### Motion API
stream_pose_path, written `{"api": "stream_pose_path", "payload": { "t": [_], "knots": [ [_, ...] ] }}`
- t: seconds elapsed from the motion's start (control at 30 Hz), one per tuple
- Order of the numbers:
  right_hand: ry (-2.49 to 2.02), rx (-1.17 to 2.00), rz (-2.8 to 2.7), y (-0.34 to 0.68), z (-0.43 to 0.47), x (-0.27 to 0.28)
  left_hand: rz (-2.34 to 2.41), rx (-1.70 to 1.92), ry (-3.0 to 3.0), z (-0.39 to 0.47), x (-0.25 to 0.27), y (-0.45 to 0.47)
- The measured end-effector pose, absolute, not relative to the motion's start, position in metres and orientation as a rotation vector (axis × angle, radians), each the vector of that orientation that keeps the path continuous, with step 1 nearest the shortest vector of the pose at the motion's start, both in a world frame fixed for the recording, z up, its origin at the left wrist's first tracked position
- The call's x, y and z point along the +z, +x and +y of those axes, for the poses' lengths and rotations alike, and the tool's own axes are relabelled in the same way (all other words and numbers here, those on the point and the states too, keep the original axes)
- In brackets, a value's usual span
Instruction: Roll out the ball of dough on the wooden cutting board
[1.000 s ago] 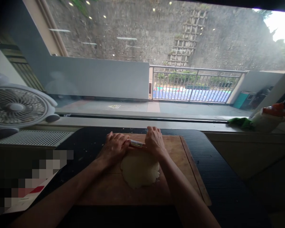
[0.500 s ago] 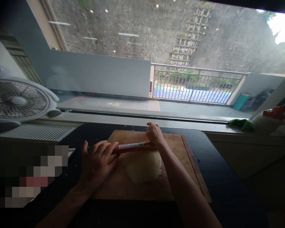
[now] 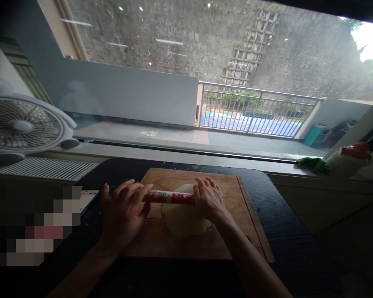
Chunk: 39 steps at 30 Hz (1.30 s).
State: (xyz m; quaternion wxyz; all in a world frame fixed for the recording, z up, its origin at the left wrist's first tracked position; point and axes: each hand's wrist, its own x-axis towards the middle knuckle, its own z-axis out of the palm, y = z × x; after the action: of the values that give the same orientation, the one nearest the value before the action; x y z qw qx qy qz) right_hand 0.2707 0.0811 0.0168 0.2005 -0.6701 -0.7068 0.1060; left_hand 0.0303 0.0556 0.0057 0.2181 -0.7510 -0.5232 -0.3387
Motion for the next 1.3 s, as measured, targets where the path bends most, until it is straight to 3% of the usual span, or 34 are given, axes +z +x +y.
{"api": "stream_pose_path", "payload": {
  "t": [0.43, 0.9, 1.3],
  "knots": [
    [-1.698, 0.381, -1.925, 0.256, 0.197, 0.026, -1.553, -0.871, -2.096, 0.065, -0.001, 0.026],
    [-1.555, 0.578, -1.721, 0.289, 0.076, 0.015, -1.478, -1.092, -2.051, 0.059, 0.004, 0.028],
    [-1.528, 0.776, -1.661, 0.286, 0.146, 0.018, -1.528, -1.266, -2.116, 0.068, -0.001, 0.022]
  ]
}}
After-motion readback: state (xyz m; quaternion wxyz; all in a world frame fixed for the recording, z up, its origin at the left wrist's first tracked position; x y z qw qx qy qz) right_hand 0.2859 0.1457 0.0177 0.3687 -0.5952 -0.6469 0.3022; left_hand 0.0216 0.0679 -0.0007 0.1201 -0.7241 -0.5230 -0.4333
